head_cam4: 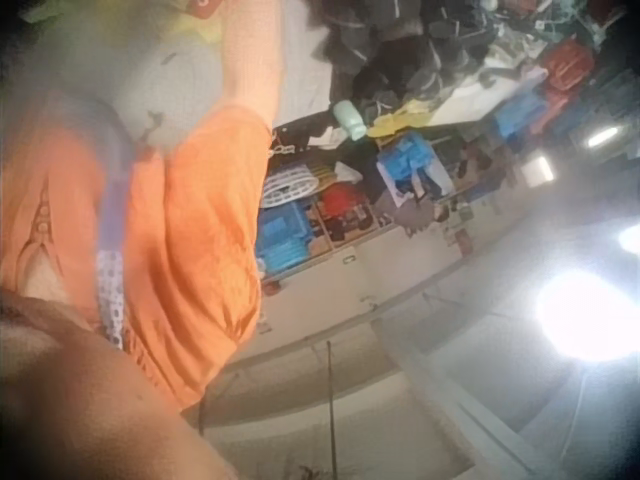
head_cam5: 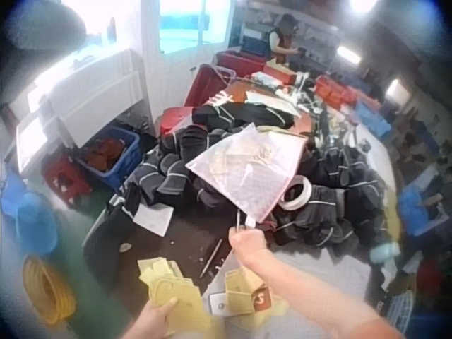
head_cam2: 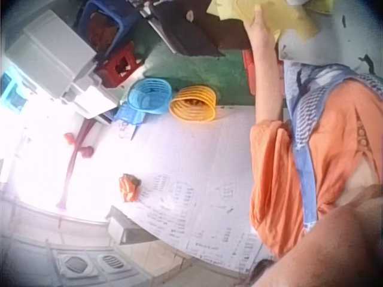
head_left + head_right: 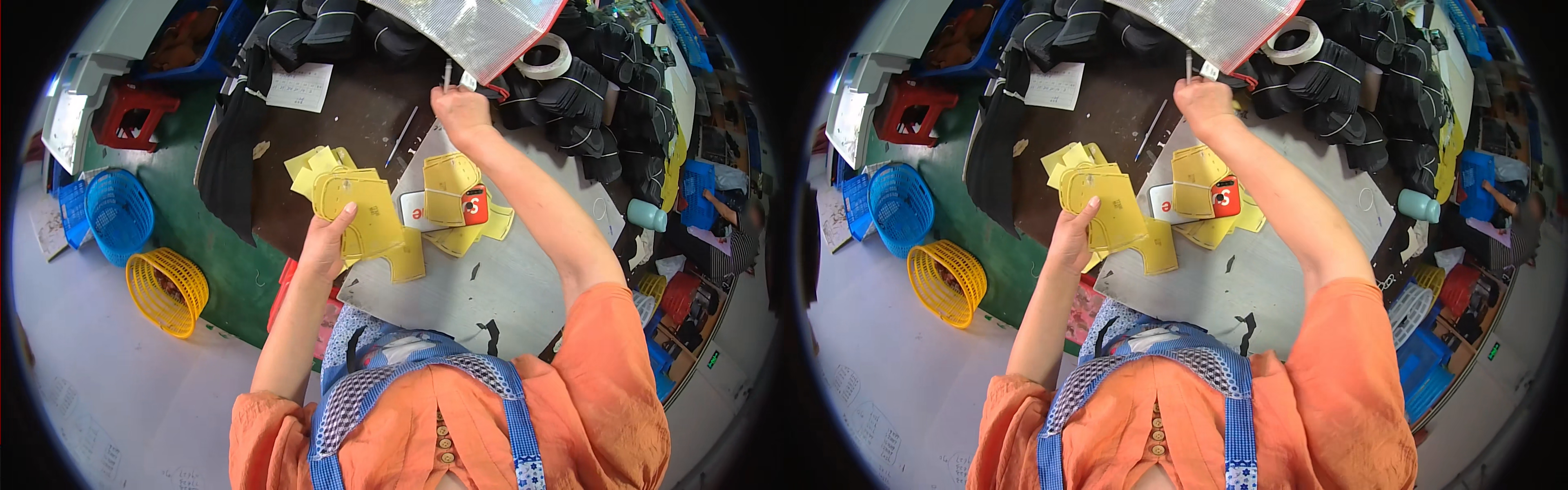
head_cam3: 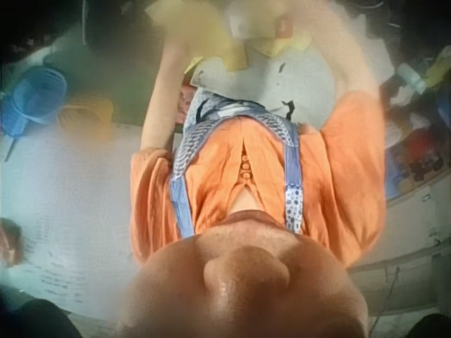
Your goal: Organizing, marking, and bagging various shoe components at a workstation and checking inventory paperwork.
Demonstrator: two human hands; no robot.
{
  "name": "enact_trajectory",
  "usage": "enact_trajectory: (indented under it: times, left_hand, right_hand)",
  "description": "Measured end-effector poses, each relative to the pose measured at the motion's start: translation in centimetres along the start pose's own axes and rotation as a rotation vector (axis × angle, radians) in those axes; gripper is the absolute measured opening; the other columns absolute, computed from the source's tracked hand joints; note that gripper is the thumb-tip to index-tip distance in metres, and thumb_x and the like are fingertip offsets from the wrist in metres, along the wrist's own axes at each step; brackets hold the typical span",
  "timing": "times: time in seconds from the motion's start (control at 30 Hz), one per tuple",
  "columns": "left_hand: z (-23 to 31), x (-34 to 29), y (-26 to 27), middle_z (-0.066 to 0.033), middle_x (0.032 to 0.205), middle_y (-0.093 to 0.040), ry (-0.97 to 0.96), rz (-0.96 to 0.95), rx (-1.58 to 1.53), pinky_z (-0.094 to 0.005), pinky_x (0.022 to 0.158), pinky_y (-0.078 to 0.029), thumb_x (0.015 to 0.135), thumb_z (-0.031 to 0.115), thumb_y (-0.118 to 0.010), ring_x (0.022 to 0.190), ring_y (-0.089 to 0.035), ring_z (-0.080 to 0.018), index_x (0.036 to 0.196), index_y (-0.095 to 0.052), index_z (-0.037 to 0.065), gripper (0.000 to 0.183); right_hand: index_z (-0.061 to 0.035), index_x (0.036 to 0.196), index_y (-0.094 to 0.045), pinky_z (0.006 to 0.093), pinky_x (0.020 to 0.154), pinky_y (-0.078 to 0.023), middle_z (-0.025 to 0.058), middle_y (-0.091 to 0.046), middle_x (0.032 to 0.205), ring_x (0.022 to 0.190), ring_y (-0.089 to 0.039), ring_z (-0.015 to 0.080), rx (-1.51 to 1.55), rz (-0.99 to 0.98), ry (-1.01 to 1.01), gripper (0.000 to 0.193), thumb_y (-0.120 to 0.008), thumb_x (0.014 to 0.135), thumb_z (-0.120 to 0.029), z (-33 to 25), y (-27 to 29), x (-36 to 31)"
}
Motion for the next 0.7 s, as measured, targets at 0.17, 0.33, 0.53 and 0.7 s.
enact_trajectory:
  times: [0.17,0.33,0.53,0.7]
  left_hand:
    - [-3.1,-1.9,-1.6,-0.0057,0.124,-0.058,0.093,-0.144,-0.172,-0.0378,0.1,-0.043,0.092,0.016,-0.06,0.116,-0.054,-0.0201,0.129,-0.049,0.005,0.039]
    - [-5.8,-4.8,-4.5,-0.0069,0.126,-0.057,0.198,-0.236,-0.189,-0.0368,0.101,-0.042,0.091,0.018,-0.061,0.116,-0.054,-0.0196,0.13,-0.048,0.004,0.043]
    - [-7.1,-5.4,-6.7,-0.007,0.128,-0.055,0.223,-0.28,-0.311,-0.0379,0.101,-0.042,0.093,0.02,-0.059,0.117,-0.053,-0.0202,0.131,-0.046,0.005,0.044]
    - [-8.4,-7.2,-3.5,-0.0061,0.129,-0.054,0.079,-0.02,-0.334,-0.0407,0.1,-0.043,0.092,0.021,-0.06,0.119,-0.052,-0.0207,0.132,-0.045,0.008,0.044]
  right_hand:
    - [-0.0077,0.095,-0.066,0.0303,0.07,-0.053,0.0057,-0.067,0.091,0.081,-0.065,0.0203,0.374,0.336,-0.279,0.025,-0.061,0.072,0.0,2.0,5.4,-8.1]
    - [-0.0024,0.109,-0.064,0.0287,0.072,-0.052,0.0071,-0.067,0.094,0.086,-0.064,0.0149,1.08,0.337,-0.893,0.033,-0.056,0.079,0.007,1.3,6.6,-14.7]
    - [0.0051,0.113,-0.06,0.0269,0.076,-0.052,0.0083,-0.064,0.102,0.09,-0.061,0.0128,1.884,0.366,-1.162,0.029,-0.056,0.084,0.006,-4.5,7.8,-18.7]
    - [0.0051,0.113,-0.06,0.0252,0.078,-0.051,0.0073,-0.063,0.104,0.09,-0.06,0.0127,1.978,0.05,-1.255,0.028,-0.055,0.085,0.007,-11.6,7.3,-23.9]
Point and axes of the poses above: each hand's wrist, its own x-axis towards the middle knuckle, its own y-axis out of the back of the hand, z = x × y, the point moved 2 cm from there along x, towards the middle knuckle
